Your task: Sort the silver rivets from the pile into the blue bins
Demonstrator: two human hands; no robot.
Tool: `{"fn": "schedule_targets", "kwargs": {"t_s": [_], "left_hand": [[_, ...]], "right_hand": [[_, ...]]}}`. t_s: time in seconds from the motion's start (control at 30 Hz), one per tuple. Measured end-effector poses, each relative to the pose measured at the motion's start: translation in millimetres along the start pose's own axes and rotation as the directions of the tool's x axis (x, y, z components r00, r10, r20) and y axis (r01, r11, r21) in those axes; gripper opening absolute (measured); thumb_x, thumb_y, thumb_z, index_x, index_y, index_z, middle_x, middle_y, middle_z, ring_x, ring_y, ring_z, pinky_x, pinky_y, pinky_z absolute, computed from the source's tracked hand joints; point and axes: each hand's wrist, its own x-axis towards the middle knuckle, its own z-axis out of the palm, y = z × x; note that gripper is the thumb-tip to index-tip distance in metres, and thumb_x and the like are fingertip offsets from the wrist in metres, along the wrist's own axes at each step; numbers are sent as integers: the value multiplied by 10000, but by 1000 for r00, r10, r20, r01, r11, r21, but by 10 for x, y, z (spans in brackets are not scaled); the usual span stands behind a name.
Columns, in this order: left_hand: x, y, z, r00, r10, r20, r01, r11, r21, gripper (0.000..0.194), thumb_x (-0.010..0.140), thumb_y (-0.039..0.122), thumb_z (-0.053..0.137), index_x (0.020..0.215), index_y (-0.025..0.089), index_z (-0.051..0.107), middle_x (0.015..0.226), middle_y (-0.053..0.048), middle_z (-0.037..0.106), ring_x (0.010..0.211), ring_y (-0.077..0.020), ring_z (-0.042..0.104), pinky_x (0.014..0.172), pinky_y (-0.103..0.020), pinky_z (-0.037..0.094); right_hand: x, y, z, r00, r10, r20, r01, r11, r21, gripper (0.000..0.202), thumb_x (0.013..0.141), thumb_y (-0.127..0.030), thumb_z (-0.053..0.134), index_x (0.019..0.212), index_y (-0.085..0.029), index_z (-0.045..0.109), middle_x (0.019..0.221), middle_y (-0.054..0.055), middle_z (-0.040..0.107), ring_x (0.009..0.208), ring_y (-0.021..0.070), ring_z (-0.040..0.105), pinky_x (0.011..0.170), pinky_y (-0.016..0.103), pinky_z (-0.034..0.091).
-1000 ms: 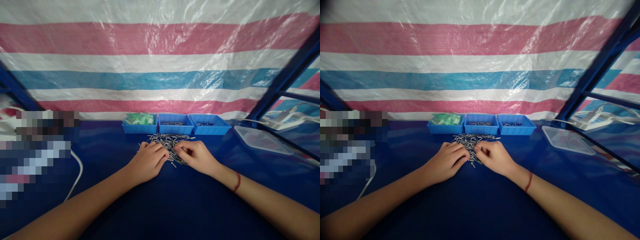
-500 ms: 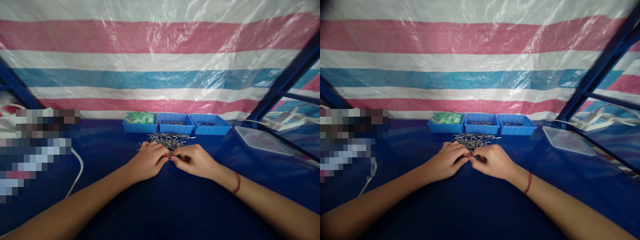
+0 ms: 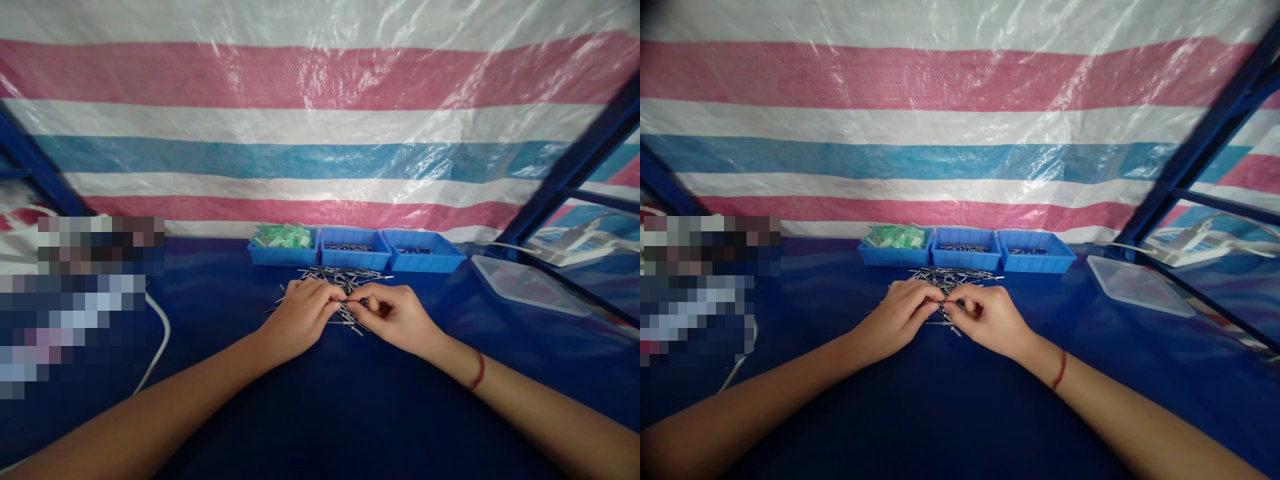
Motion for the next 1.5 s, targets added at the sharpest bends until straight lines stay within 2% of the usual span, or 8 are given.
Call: {"fn": "schedule_targets", "kwargs": {"t_s": [0.47, 0.7, 0.93, 1.07, 1.2, 1.27, 1.37, 1.5], "left_hand": [[6, 33, -26, 1000, 4, 18, -3, 999, -49, 111, 925, 236, 425, 909, 202, 529, 902, -11, 614, 897, -169, 548, 799, -329, 334], [5, 38, -25, 999, -5, -50, 3, 999, -51, 56, 892, 226, 472, 901, 202, 522, 885, -1, 607, 890, -163, 552, 790, -320, 349], [18, 36, -38, 989, -26, -147, 18, 998, -53, 32, 870, 210, 493, 881, 198, 521, 890, -9, 606, 891, -168, 557, 793, -322, 365], [14, 35, -46, 988, -16, -155, 9, 999, -49, 48, 874, 227, 507, 843, 191, 510, 861, -3, 600, 861, -163, 560, 779, -318, 363], [0, 16, -12, 988, -30, -152, 26, 999, -32, 85, 874, 268, 522, 908, 192, 505, 879, -14, 600, 862, -175, 563, 777, -331, 370], [-2, 8, 5, 985, -47, -166, 42, 999, -33, 149, 866, 274, 539, 983, 192, 499, 901, -22, 603, 874, -180, 566, 786, -340, 376], [5, 12, 5, 988, -59, -145, 55, 998, -35, 153, 868, 272, 532, 1000, 197, 511, 920, -28, 615, 888, -183, 570, 800, -350, 380], [18, 40, -21, 997, -40, -62, 40, 999, 6, 78, 875, 251, 505, 915, 207, 554, 915, -19, 630, 914, -187, 559, 813, -358, 371]], "right_hand": [[-7, -15, 22, 998, 56, -32, -53, 994, 97, 170, 813, -298, 592, 828, -151, 674, 475, -84, 314, 424, 56, 290, 423, 201, 266], [-9, -5, 15, 998, 48, -37, -45, 995, 92, 163, 813, -301, 587, 833, -157, 661, 480, -86, 306, 424, 60, 299, 422, 199, 280], [11, 20, -6, 1000, -12, 24, 12, 1000, 3, 171, 836, -275, 543, 868, -163, 668, 484, -71, 377, 419, 59, 340, 420, 189, 297], [14, 24, -5, 999, -17, 41, 17, 1000, -14, 180, 835, -259, 536, 861, -153, 680, 474, -70, 393, 413, 55, 330, 420, 191, 290], [37, 68, -20, 999, 41, 33, -41, 999, 18, 212, 837, -296, 537, 860, -144, 684, 471, -70, 380, 419, 60, 324, 424, 201, 280], [82, 134, -73, 992, 116, -53, -113, 992, 55, 247, 832, -341, 543, 857, -137, 680, 469, -72, 363, 422, 66, 321, 423, 208, 274], [175, 301, -246, 917, 271, -293, -249, 962, 111, 313, 802, -422, 564, 835, -130, 670, 470, -72, 352, 423, 73, 308, 419, 222, 263], [264, 585, -568, 712, 451, -538, -431, 886, 172, 322, 744, -451, 607, 810, -142, 667, 479, -52, 402, 420, 88, 333, 413, 242, 260]]}}
